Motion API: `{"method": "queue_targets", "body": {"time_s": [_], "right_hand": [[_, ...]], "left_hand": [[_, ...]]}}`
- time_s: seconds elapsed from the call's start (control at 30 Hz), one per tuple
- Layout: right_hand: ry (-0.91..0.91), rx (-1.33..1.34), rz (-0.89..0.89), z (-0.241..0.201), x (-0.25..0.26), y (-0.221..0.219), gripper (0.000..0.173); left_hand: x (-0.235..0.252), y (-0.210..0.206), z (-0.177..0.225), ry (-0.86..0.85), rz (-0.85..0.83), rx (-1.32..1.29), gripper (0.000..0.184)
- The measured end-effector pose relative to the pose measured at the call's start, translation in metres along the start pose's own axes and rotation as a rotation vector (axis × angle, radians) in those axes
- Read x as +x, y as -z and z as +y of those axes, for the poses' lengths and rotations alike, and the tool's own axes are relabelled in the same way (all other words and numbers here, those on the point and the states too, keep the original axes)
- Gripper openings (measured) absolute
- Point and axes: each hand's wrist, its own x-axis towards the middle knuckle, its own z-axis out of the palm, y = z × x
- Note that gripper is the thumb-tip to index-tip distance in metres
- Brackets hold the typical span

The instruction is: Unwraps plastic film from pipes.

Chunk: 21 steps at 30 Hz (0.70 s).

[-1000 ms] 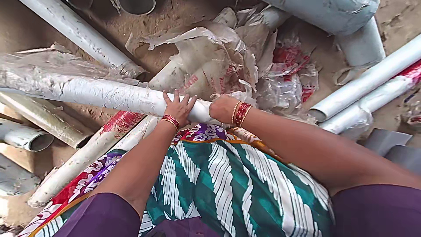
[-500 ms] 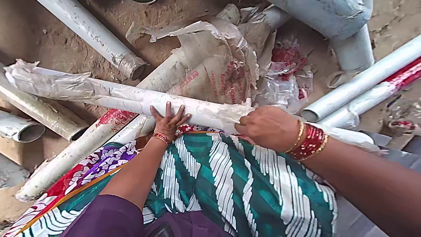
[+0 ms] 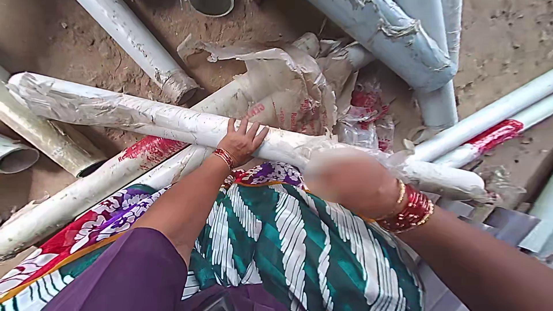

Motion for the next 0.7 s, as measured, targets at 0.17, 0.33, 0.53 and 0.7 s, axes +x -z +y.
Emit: {"method": "queue_targets", "body": {"time_s": [0.17, 0.33, 0.53, 0.7], "right_hand": [[-0.077, -0.040, 0.201, 0.001, -0.047, 0.027, 0.025], [-0.384, -0.016, 0.308, 0.000, -0.114, 0.039, 0.038], [-0.768, 0.382, 0.485, 0.030, -0.162, -0.047, 0.029], [-0.973, 0.516, -0.154, 0.052, -0.117, -0.062, 0.037]], "left_hand": [[-0.014, -0.005, -0.017, -0.058, 0.281, 0.069, 0.044], [-0.010, 0.002, -0.038, -0.027, 0.220, 0.094, 0.045], [-0.014, 0.000, -0.030, 0.009, 0.112, 0.080, 0.061], [-0.007, -0.005, -0.010, 0.105, -0.139, 0.124, 0.072]]}}
